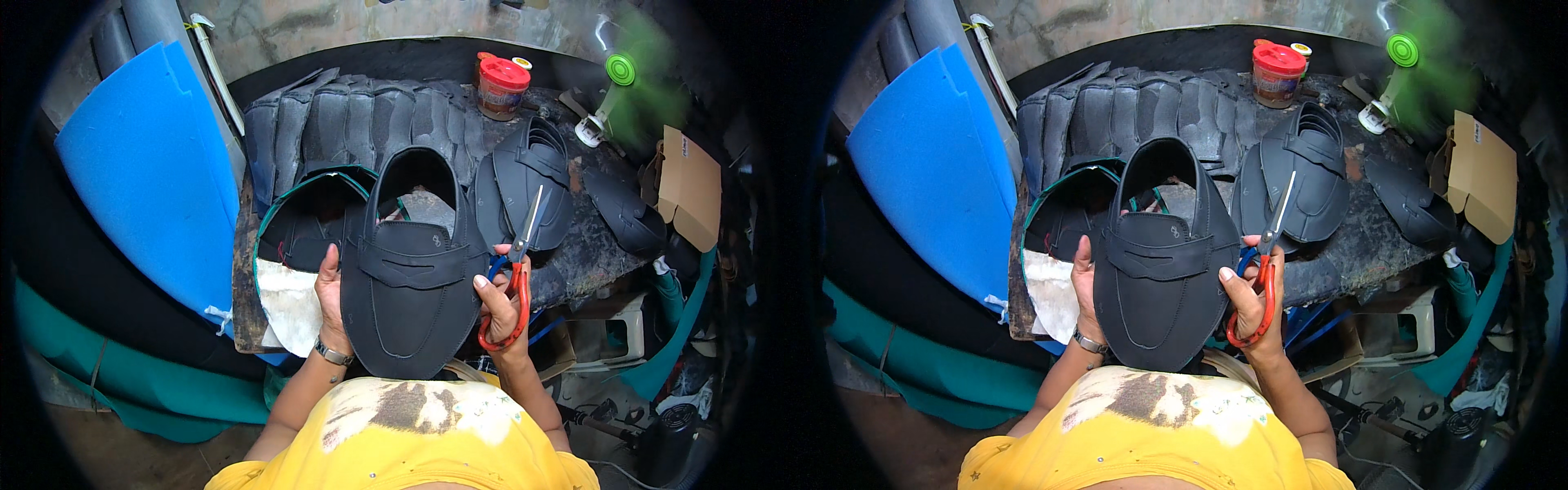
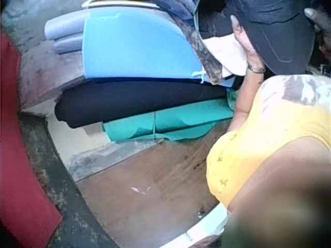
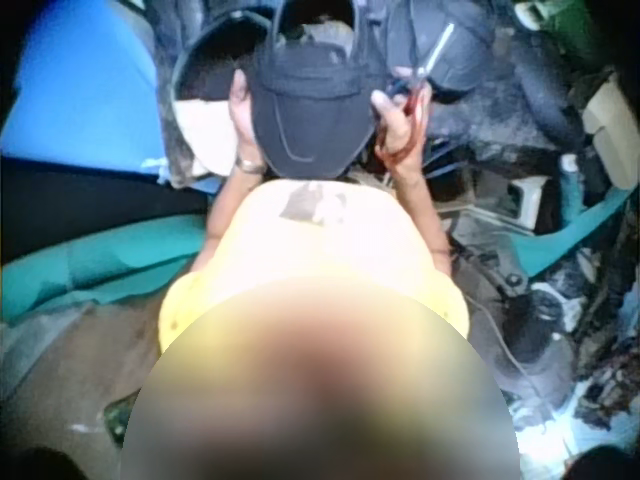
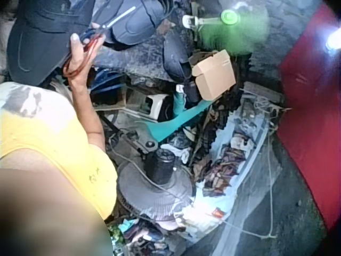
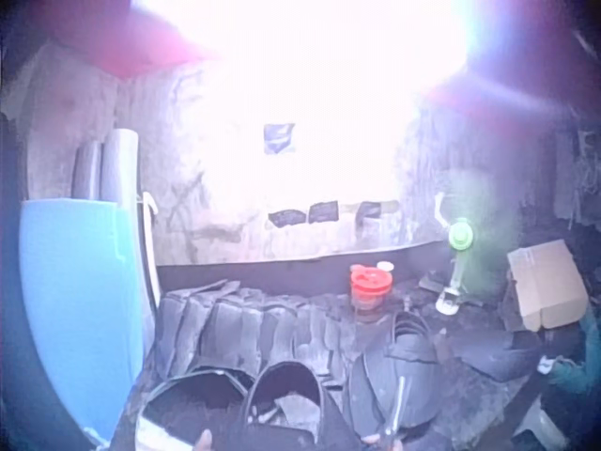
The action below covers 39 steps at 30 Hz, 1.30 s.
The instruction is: The person uses red-handled shears to trim excess material from the edges of black shoe uppers. They repeatedly pick up each upper, cut along the perimeter, and place the trimmed pieces into a stack on the workbench.
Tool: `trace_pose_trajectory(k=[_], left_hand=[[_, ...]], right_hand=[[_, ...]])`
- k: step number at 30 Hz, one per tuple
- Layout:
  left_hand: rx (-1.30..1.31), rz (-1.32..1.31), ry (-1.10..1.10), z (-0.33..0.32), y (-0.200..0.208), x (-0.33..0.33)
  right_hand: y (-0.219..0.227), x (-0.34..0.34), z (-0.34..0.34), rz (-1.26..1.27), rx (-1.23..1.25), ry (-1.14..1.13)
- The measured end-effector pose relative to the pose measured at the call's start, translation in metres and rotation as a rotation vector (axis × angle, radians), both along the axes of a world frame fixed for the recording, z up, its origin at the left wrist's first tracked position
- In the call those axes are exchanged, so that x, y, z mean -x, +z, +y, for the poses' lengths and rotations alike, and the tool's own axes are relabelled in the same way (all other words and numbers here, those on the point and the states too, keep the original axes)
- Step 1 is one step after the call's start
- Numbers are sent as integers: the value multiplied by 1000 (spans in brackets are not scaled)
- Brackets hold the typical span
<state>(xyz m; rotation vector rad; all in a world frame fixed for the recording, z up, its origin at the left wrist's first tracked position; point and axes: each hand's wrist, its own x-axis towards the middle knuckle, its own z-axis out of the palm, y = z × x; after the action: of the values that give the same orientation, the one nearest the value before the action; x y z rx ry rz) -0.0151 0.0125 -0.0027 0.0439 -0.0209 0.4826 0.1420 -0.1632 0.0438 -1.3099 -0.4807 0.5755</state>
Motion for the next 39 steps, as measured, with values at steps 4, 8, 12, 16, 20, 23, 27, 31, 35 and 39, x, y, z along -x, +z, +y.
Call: trace_pose_trajectory(k=[4,8,12,16,20,23,27,31,35,39], left_hand=[[13,-24,-76,2,-9,2],[71,-13,-124,5,-14,6],[77,45,-136,7,-18,7],[67,108,-107,9,-20,8],[49,121,-88,9,-17,10],[-139,275,57,8,-8,6],[-1027,947,536,2,21,-7],[-2396,1120,974,-9,66,-20],[-2602,321,625,-6,92,-75],[-2875,261,99,3,98,-125]], right_hand=[[4,3,-2,-22,17,-19],[5,4,-4,-71,28,-31],[3,6,-5,-98,-1,-41],[2,6,-7,-108,17,-61],[3,6,-8,-124,23,-48],[3,4,-9,-143,23,-45],[0,-5,-12,-249,59,0],[-5,-22,-14,-244,174,162],[-12,-38,-9,-256,224,242],[-21,-41,-7,-374,242,195]])
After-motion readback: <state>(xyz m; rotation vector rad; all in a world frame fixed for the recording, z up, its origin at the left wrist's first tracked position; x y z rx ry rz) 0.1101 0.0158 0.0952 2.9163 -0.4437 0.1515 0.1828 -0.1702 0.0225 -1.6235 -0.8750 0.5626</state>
